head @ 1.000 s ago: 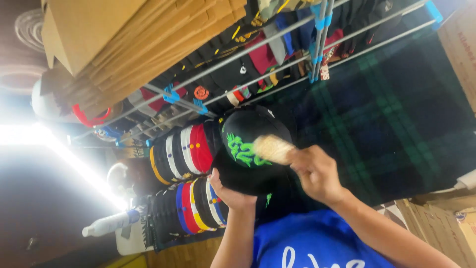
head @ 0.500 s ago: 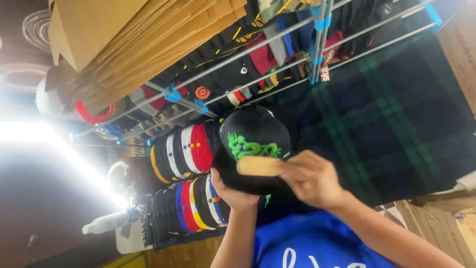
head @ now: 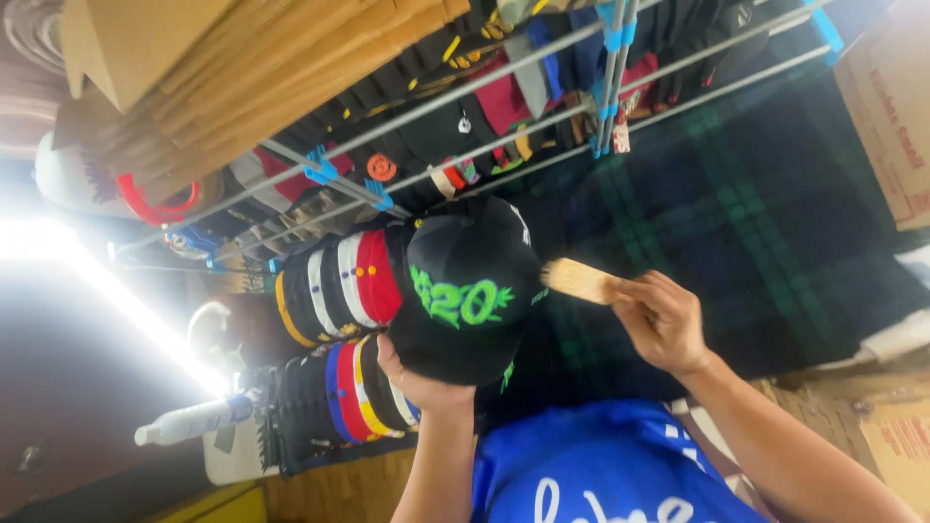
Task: The person uses a wooden brush to clean several black baseball caps one at a time. They hold each cap with the left hand and brush the front, sides, and brim with the right hand, then place the cap back on the table before picking up the next one.
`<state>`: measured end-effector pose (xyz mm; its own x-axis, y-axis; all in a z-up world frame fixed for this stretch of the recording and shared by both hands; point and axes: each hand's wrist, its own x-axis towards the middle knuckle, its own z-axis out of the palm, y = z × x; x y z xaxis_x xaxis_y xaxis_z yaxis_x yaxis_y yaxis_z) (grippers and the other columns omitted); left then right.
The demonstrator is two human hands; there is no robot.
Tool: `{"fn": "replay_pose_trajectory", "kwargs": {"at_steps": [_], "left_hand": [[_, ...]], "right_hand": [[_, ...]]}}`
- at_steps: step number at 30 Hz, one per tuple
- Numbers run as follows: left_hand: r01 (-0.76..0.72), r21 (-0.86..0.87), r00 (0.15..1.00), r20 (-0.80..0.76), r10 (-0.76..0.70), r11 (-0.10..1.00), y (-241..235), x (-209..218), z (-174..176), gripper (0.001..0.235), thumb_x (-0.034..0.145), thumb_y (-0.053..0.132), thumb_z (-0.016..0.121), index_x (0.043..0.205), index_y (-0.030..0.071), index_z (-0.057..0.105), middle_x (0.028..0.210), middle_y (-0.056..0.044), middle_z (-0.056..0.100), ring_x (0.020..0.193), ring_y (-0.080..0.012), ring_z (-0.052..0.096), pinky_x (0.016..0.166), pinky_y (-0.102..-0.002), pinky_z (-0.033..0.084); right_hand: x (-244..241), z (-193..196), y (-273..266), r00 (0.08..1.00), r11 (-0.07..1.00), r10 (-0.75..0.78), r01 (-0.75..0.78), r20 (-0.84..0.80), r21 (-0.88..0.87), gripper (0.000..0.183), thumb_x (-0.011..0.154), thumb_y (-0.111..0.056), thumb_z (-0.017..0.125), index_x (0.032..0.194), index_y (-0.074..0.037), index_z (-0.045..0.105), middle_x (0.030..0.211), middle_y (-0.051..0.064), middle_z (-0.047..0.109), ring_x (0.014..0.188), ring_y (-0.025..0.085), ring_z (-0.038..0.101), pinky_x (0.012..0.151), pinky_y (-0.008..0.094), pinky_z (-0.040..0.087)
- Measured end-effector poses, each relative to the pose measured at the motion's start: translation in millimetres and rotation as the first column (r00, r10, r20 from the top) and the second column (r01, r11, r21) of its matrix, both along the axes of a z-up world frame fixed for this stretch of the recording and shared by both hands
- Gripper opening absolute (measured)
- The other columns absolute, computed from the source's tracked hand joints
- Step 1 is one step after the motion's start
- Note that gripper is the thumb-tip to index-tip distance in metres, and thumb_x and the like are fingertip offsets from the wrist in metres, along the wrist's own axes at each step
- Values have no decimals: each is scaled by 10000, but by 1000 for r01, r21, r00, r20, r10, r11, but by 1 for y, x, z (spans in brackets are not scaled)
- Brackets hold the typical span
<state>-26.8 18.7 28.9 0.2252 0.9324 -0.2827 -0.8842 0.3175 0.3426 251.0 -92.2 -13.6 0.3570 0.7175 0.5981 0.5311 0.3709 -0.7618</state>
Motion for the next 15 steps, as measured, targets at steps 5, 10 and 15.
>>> {"fn": "replay_pose_trajectory", "kwargs": {"at_steps": [5, 10, 15], "left_hand": [[84, 61, 993, 76, -88, 995, -1, 12, -11, 684, 943, 620, 477, 1380, 106, 584, 1463, -186, 549, 1379, -414, 469, 1166, -625, 288], [53, 65, 996, 72, -58, 996, -6, 10, -3, 727, 917, 682, 451, 1390, 142, 569, 1487, -143, 530, 1401, -402, 443, 1171, -627, 268], [24, 61, 996, 86, -30, 998, -27, 53, 49, 791, 903, 716, 493, 1420, 119, 545, 1521, -155, 509, 1439, -382, 407, 1199, -560, 278]], "right_hand": [[-33, -30, -1, 985, 999, -17, 7, -173, -54, 162, 876, -76, 715, 1027, -78, 774, 741, 118, 716, 600, 273, 643, 542, 382, 528], [-7, -69, -35, 957, 443, -252, 247, 145, -862, 302, 1047, -360, 572, 1328, -316, 674, 1004, 202, 759, 1032, 402, 716, 885, 552, 569], [7, -113, -57, 954, 380, -75, 297, 291, -876, 665, 996, -50, 476, 1620, -255, 371, 1274, 210, 624, 1289, 428, 557, 1059, 524, 528]]}}
